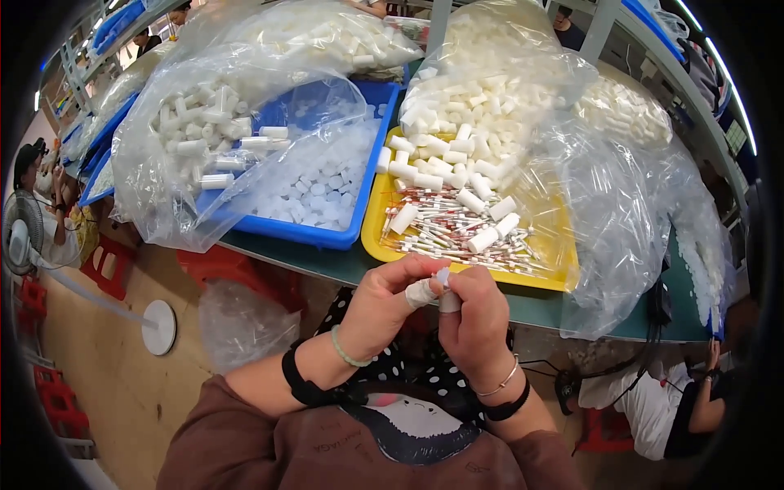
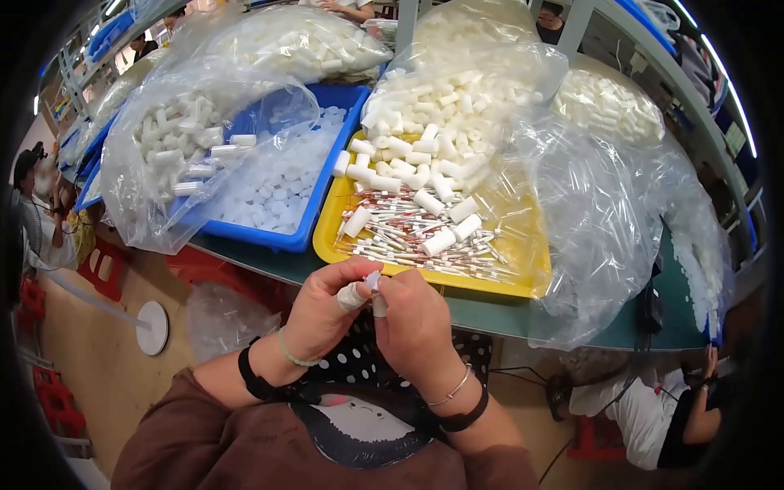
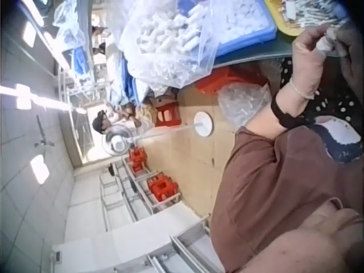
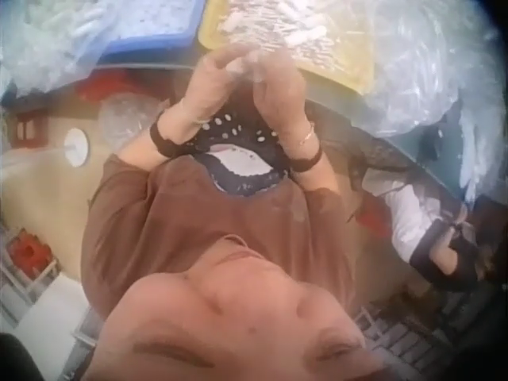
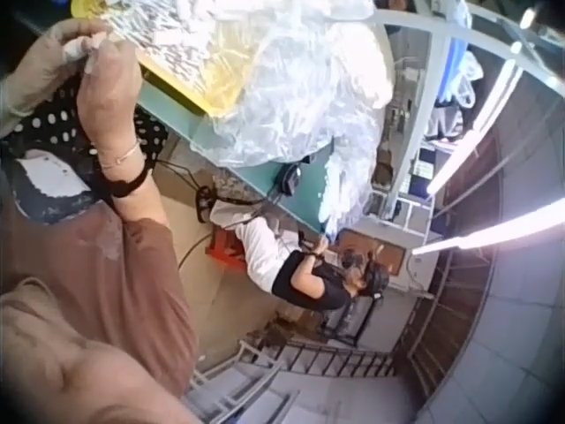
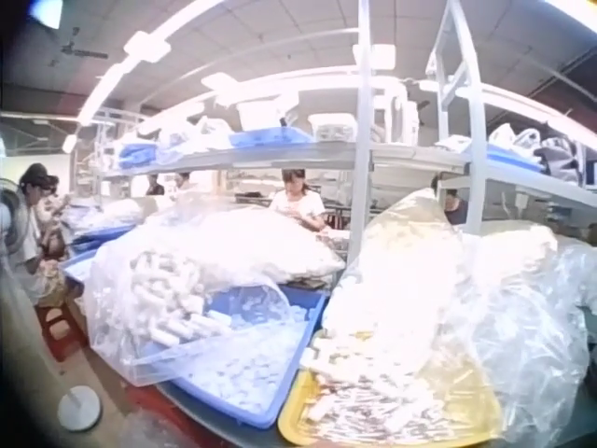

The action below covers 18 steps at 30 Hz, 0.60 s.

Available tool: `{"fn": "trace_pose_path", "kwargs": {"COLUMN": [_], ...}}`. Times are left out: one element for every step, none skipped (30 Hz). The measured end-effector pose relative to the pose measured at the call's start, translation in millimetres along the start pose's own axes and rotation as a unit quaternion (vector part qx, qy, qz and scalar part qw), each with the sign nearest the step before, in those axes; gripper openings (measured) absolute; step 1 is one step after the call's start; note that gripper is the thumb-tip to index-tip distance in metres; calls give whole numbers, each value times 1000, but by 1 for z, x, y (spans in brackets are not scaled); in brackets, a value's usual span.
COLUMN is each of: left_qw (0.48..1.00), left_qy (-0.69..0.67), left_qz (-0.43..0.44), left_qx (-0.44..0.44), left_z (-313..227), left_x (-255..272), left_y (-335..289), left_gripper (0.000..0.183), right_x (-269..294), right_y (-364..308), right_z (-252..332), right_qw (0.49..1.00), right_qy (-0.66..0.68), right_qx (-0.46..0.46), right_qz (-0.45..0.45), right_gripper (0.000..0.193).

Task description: Manually assembling small white cylindrical plastic components into larger units.

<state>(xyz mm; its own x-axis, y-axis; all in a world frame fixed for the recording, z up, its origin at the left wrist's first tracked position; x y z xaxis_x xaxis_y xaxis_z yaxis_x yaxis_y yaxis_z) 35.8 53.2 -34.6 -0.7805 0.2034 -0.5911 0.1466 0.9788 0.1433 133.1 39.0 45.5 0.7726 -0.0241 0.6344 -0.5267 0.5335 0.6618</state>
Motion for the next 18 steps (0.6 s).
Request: {"fn": "trace_pose_path", "kwargs": {"left_qw": [998,994,991,988,992,992,994,994,994,995,995,995,995,995,994,993,991,991], "left_qy": [49,97,122,147,102,79,36,-7,-8,-23,-37,-37,-50,-63,-62,-83,-105,-105], "left_qz": [16,29,12,-5,-31,-56,-62,-69,-67,-60,-54,-47,-44,-48,-49,-34,-12,-10], "left_qx": [-19,-41,-46,-51,-69,-81,-84,-88,-90,-81,-74,-77,-72,-69,-75,-82,-83,-84], "left_z": [-7,-14,-21,-29,-36,-49,-53,-56,-57,-52,-48,-46,-45,-46,-47,-47,-47,-45], "left_x": [-2,-3,3,9,18,20,22,24,23,21,20,19,17,18,17,12,5,2], "left_y": [0,-1,0,2,5,6,8,8,7,6,7,7,7,7,6,8,10,10], "left_gripper": [25,25,24,23,19,17,18,18,18,18,18,18,18,18,18,19,19,19], "right_x": [-3,-3,-5,3,18,33,39,36,31,31,22,14,15,20,24,19,20,17], "right_y": [-5,-6,-3,4,9,14,19,25,28,29,30,31,32,34,33,30,22,14], "right_z": [-4,-8,-13,-20,-32,-43,-50,-54,-56,-61,-67,-68,-65,-66,-66,-59,-58,-60], "right_qw": [999,998,992,991,997,996,996,985,964,964,962,958,957,977,988,988,990,973], "right_qy": [31,63,128,113,29,-56,-58,-141,-222,-224,-223,-223,-225,-153,-83,-82,43,171], "right_qx": [-2,-3,-18,-41,-52,-63,-64,-54,-45,-43,-15,13,17,-20,-60,-54,-103,-151], "right_qz": [-9,-17,16,65,48,29,29,83,137,136,159,182,181,149,116,117,81,45], "right_gripper": [26,26,26,24,25,26,26,29,32,32,33,35,35,36,37,37,35,33]}}
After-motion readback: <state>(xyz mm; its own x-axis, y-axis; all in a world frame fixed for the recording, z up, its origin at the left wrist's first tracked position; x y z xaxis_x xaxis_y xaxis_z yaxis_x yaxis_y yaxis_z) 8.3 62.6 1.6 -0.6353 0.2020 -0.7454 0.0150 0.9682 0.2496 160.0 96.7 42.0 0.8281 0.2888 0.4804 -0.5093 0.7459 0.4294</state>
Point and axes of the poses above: each hand's wrist, its own y-axis towards the middle knuckle, its own x-axis out of the back of the hand, z = x × y, the point moved 9 cm from there along y, towards the middle knuckle, and after that the axes turned 7 degrees about z, right-handed, at the moved point
